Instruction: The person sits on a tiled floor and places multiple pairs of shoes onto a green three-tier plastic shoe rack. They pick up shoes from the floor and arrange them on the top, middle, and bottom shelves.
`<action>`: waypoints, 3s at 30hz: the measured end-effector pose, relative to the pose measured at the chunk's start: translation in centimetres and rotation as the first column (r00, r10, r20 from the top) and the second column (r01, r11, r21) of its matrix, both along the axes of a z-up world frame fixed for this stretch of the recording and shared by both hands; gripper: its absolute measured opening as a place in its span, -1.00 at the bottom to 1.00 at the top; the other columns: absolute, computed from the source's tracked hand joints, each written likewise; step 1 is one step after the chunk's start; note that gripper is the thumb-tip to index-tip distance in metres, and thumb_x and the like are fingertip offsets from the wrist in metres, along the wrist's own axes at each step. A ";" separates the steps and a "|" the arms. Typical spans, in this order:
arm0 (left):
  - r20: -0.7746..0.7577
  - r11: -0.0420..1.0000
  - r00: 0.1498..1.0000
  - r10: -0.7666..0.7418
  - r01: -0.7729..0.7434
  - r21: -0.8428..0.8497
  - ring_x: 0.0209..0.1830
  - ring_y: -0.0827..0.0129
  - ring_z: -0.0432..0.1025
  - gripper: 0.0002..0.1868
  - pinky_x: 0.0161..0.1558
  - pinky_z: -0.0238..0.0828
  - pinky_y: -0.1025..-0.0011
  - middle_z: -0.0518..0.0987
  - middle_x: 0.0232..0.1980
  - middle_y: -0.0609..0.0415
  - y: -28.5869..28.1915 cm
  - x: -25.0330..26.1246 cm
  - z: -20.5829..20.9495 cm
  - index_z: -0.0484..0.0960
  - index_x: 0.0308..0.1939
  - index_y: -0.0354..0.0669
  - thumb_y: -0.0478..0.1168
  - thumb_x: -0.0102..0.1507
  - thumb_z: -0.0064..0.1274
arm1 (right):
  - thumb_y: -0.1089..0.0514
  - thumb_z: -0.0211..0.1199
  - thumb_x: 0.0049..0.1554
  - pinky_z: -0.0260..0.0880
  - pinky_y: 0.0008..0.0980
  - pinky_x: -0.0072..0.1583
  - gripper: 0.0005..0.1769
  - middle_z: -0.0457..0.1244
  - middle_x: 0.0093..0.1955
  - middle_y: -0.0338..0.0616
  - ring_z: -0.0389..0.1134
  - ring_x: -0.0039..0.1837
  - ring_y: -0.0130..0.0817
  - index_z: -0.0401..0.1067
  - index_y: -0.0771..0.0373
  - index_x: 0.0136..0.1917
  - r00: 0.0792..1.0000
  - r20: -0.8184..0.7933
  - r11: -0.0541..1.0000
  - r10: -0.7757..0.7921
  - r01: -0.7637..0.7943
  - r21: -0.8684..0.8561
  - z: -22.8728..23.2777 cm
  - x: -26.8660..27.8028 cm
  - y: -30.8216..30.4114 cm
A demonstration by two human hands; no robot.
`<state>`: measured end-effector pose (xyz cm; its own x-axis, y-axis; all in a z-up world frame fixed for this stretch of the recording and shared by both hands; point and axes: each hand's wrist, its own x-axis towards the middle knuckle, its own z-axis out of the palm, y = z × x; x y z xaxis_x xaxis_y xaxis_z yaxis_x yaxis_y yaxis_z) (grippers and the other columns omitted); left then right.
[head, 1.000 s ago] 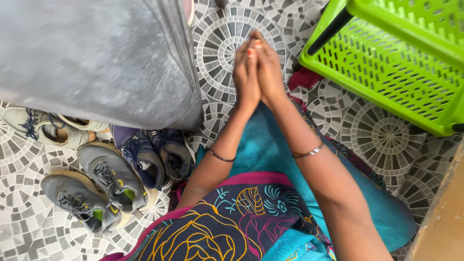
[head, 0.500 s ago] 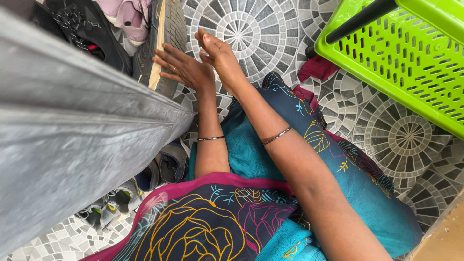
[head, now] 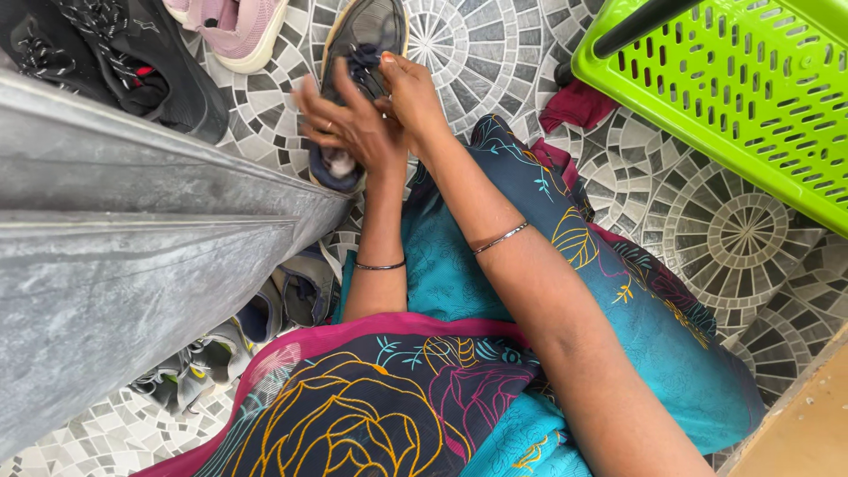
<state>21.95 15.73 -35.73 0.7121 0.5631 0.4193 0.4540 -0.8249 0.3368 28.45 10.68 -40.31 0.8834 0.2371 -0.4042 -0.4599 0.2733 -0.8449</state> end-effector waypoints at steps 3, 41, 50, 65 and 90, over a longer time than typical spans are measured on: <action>-0.013 0.998 0.998 0.063 -0.064 -0.026 0.50 -0.41 0.02 -0.12 0.33 -0.10 -0.39 -0.01 0.52 -0.43 1.2 -0.1 0.0 0.24 0.50 -0.17 0.03 0.16 0.19 | -0.08 0.10 0.27 0.35 -0.28 0.10 -0.60 0.29 0.12 -0.16 0.24 0.18 -0.43 0.41 0.24 0.19 0.996 -0.075 0.999 -0.041 0.040 -0.020 -0.7 0.2 -0.1; 0.440 0.079 0.892 -0.107 0.448 -0.890 0.24 0.28 0.44 -0.19 0.24 0.32 0.43 0.49 0.37 -0.10 -0.8 -1.6 6.9 0.32 0.52 -0.14 -0.26 0.13 0.05 | 0.19 0.31 0.16 0.41 -0.35 0.19 -0.34 0.36 0.26 0.04 0.40 0.17 -0.30 0.26 0.40 0.47 0.966 0.198 0.978 -0.168 0.188 -0.091 11.2 -5.2 -7.5; 0.592 0.224 0.743 -0.312 0.663 -0.714 0.37 0.13 0.33 -0.17 0.37 0.14 0.26 0.41 0.40 -0.20 -4.1 -4.4 19.0 0.33 0.51 -0.17 -0.03 0.21 0.28 | 0.29 0.21 0.12 0.36 -0.42 0.26 -0.30 0.32 0.33 -0.02 0.35 0.24 -0.38 0.23 0.36 0.52 0.850 0.466 0.956 -0.246 0.292 -0.028 24.0 -10.3 -11.4; 0.754 0.162 0.248 -0.608 0.969 -0.188 0.40 0.03 0.29 0.43 0.38 0.05 0.15 0.38 0.40 -0.25 -9.0 -16.7 31.7 0.05 0.56 -0.31 0.33 -0.18 0.41 | 0.13 0.28 0.07 0.07 -0.35 0.47 -0.21 0.20 0.47 -0.04 0.18 0.48 -0.30 0.21 0.24 0.55 0.627 0.762 0.835 -0.164 0.500 -0.232 42.1 -28.0 -17.8; 0.719 -0.209 0.010 -0.695 0.954 -0.215 0.19 0.22 0.57 0.47 0.23 0.45 0.34 0.61 0.22 -0.18 -22.8 -1.8 52.2 0.03 0.57 -0.34 0.27 -0.20 0.48 | 0.07 0.27 0.15 0.34 -0.45 0.19 -0.28 0.34 0.21 -0.07 0.36 0.18 -0.42 0.21 0.36 0.50 0.416 0.872 0.827 -0.256 0.562 -0.025 59.6 -15.5 -33.5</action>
